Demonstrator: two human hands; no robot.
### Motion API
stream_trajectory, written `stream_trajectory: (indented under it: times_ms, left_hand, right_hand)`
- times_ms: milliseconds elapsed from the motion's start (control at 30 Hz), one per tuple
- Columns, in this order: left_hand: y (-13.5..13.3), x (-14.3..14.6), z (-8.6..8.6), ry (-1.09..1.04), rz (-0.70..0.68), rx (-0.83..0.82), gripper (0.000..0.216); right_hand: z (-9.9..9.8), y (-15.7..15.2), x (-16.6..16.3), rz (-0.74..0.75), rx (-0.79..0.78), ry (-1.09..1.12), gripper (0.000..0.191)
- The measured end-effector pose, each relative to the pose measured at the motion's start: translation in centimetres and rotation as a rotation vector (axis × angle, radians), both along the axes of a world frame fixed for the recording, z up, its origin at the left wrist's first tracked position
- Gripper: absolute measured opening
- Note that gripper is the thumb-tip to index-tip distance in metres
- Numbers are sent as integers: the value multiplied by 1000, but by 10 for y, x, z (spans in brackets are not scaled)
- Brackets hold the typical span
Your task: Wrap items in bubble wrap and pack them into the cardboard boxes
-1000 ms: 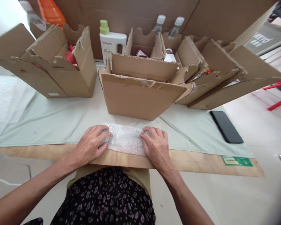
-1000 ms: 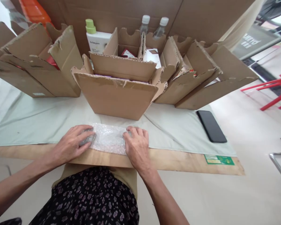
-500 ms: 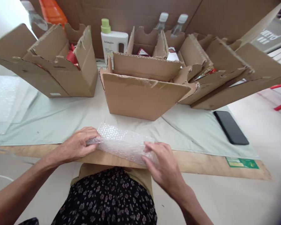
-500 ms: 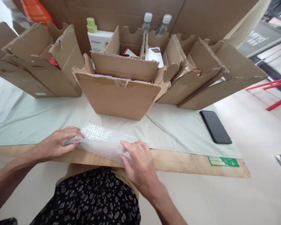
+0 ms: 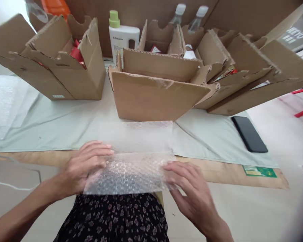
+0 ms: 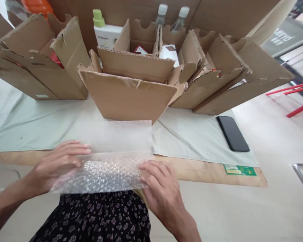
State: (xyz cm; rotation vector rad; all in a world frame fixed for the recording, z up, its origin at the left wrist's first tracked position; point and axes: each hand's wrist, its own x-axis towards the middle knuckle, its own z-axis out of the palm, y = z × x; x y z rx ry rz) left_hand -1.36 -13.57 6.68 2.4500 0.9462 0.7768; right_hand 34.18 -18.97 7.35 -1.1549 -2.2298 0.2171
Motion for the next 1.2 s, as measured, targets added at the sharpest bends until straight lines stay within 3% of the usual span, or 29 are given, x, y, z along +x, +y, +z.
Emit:
stream_trajectory:
  times_ms: [67, 167, 267, 333, 433, 533, 667, 800, 900, 1000, 1100, 1200]
  left_hand:
    - [1, -3, -11, 147, -37, -54, 32]
    - [2, -13, 2, 267, -88, -146, 56]
    - [4, -13, 23, 209, -47, -173, 62]
    - [5, -1, 25, 180, -5, -116, 57]
    - [9, 27, 7, 261, -48, -48, 50]
    - [14, 39, -17, 374, -107, -83, 50]
    - [21, 28, -28, 363, -146, -137, 59]
    - [26, 20, -21, 334, -191, -183, 63]
    - [23, 18, -14, 313, -197, -199, 65]
    - [14, 14, -8, 306, -203, -166, 67]
    - [2, 4, -6, 372, -201, -134, 81]
    - [-10, -9, -10, 427, -196, -122, 98]
  right_hand:
    - [-16, -3, 5, 21, -108, -62, 22]
    - [-15, -10, 18, 19, -233, -15, 48]
    - [-2, -6, 17, -51, -218, 121, 32]
    - [3, 7, 1, -57, -140, 122, 22]
    - [-4, 37, -36, 32, -53, -37, 22]
    - [-24, 57, -51, 46, -74, -264, 28]
    - [-49, 40, -19, -164, -38, -359, 39]
    - [-45, -5, 21, -352, 27, -252, 23]
    - [-37, -28, 30, -259, -7, -243, 33]
    - [-41, -31, 24, -132, -46, -353, 46]
    - [-50, -21, 16, -35, -29, -340, 44]
    - [-51, -9, 11, 72, -22, -169, 34]
